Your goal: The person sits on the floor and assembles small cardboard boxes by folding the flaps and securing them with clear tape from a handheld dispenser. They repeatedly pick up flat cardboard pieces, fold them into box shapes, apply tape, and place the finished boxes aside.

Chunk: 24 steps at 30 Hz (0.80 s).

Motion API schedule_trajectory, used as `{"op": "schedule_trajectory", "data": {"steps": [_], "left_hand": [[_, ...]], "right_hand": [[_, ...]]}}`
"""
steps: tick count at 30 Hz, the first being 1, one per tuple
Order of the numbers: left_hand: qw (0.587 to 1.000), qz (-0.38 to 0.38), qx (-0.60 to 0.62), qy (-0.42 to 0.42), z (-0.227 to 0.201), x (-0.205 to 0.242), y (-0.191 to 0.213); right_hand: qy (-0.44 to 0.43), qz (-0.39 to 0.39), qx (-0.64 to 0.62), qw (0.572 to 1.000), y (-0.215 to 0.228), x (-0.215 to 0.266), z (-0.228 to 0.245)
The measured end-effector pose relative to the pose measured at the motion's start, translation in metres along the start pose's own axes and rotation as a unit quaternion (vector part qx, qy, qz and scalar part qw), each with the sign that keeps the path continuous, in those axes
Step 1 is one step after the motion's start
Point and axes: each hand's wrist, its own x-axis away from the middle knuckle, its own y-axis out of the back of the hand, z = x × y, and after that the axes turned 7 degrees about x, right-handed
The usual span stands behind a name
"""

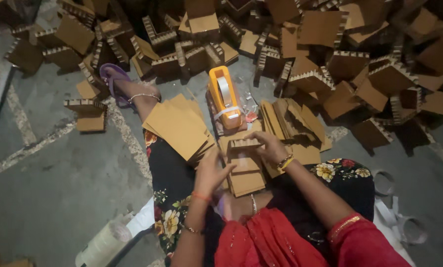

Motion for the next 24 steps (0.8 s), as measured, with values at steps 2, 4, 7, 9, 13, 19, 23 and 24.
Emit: {"op": "schedule_trajectory", "data": {"steps": [2, 4, 7, 9, 13, 19, 23, 24], "left_hand": [[0.989, -0.073, 0.021, -0.126, -0.001, -0.014, -0.003], [0.964, -0.115, -0.008, -0.241, 0.004, -0.028, -0.013], [0.991, -0.080, 0.085, -0.061, 0.018, -0.034, -0.030], [0.995, -0.062, 0.081, -0.021, 0.023, -0.032, -0.034], [0.990, -0.088, 0.069, -0.089, 0.018, -0.029, -0.033], [0.996, -0.064, -0.030, -0.048, 0.008, -0.027, -0.031], [0.995, -0.075, -0.024, -0.067, 0.015, -0.032, -0.028], [0.995, -0.074, -0.026, -0.065, 0.015, -0.033, -0.028]], "right_hand": [[0.027, -0.014, 0.006, 1.000, -0.015, -0.001, -0.001], [0.085, -0.043, 0.123, 0.988, -0.019, -0.007, -0.004], [0.023, 0.047, 0.018, 0.998, -0.021, -0.016, -0.012], [0.020, 0.027, -0.209, 0.977, -0.022, -0.029, -0.021], [-0.125, -0.072, -0.239, 0.960, -0.031, -0.086, -0.034], [-0.097, -0.058, -0.038, 0.993, -0.021, -0.107, -0.007], [-0.226, 0.024, -0.103, 0.968, -0.016, -0.007, 0.005], [-0.261, 0.004, -0.166, 0.951, -0.025, 0.014, 0.008]]}}
